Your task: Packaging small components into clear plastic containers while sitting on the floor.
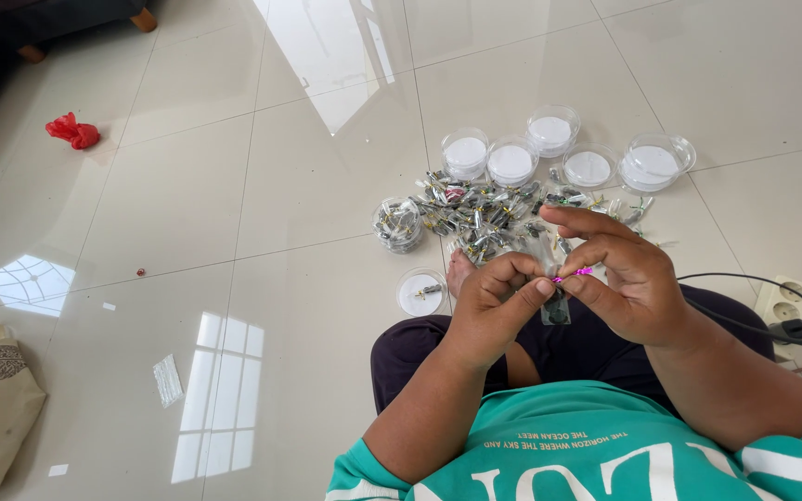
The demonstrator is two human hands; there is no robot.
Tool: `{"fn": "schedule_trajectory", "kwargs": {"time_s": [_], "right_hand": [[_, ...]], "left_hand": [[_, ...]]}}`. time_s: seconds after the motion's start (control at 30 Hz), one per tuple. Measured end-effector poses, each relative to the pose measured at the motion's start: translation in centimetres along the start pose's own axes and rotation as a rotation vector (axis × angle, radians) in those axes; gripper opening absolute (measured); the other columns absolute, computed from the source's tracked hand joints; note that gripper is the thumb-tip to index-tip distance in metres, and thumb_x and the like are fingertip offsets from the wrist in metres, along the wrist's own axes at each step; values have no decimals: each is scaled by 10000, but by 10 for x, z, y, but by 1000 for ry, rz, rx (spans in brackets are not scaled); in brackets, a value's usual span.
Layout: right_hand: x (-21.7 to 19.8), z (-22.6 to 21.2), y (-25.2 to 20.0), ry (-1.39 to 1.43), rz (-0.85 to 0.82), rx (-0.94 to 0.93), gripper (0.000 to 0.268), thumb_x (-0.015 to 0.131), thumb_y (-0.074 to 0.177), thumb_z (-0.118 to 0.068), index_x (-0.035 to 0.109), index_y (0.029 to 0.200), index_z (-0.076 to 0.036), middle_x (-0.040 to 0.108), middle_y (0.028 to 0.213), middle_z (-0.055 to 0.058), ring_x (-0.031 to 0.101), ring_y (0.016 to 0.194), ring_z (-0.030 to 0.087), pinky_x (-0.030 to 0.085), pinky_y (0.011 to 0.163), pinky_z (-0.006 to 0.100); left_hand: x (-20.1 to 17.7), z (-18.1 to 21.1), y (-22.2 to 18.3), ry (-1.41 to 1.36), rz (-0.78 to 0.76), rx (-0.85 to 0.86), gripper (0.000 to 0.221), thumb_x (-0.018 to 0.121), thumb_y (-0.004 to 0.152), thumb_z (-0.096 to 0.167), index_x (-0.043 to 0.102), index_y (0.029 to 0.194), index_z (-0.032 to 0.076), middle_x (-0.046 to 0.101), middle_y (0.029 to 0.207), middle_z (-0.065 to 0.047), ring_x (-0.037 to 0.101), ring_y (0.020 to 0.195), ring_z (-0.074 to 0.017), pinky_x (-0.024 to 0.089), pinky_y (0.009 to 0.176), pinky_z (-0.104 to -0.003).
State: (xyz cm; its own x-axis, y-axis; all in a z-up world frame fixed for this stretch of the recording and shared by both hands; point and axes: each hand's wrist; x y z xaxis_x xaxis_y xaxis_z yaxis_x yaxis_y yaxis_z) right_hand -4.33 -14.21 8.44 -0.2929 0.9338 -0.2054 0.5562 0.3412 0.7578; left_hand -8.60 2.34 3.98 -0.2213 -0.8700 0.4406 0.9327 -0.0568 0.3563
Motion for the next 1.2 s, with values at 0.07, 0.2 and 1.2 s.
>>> {"fn": "schedule_trajectory", "kwargs": {"time_s": [0.07,0.2,1.2], "right_hand": [[-4,2,0,-16,-6,-26,110,679,891,-111,686,866,-5,625,1347,303,577,1330,452,486,1063,518],[-6,-15,-1,-128,-105,38,88,673,845,-55,628,920,-58,540,1446,205,504,1430,338,417,1217,445],[29,3,-2,84,2,98,128,667,911,-138,639,868,-21,612,1367,312,619,1254,365,463,1076,495]], "left_hand": [[0,0,4,43,-9,25,115,727,960,43,666,1023,-31,667,747,-78,554,686,-42,461,674,-182],[-3,15,-4,269,-84,-68,147,694,963,102,627,1082,49,652,918,-8,537,776,-52,417,714,-168],[-15,11,-11,-183,3,-79,33,629,984,-8,620,1015,-14,532,642,-3,455,601,-1,374,608,-136]]}}
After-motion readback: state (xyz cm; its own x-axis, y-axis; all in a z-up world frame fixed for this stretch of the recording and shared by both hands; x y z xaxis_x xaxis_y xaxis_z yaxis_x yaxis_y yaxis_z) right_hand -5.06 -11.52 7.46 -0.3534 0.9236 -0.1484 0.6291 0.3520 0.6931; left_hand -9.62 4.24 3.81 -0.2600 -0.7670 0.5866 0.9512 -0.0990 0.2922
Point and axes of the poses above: each hand's wrist, its own y-axis towards the middle knuckle, its own x-axis out of the palm, z = x × y
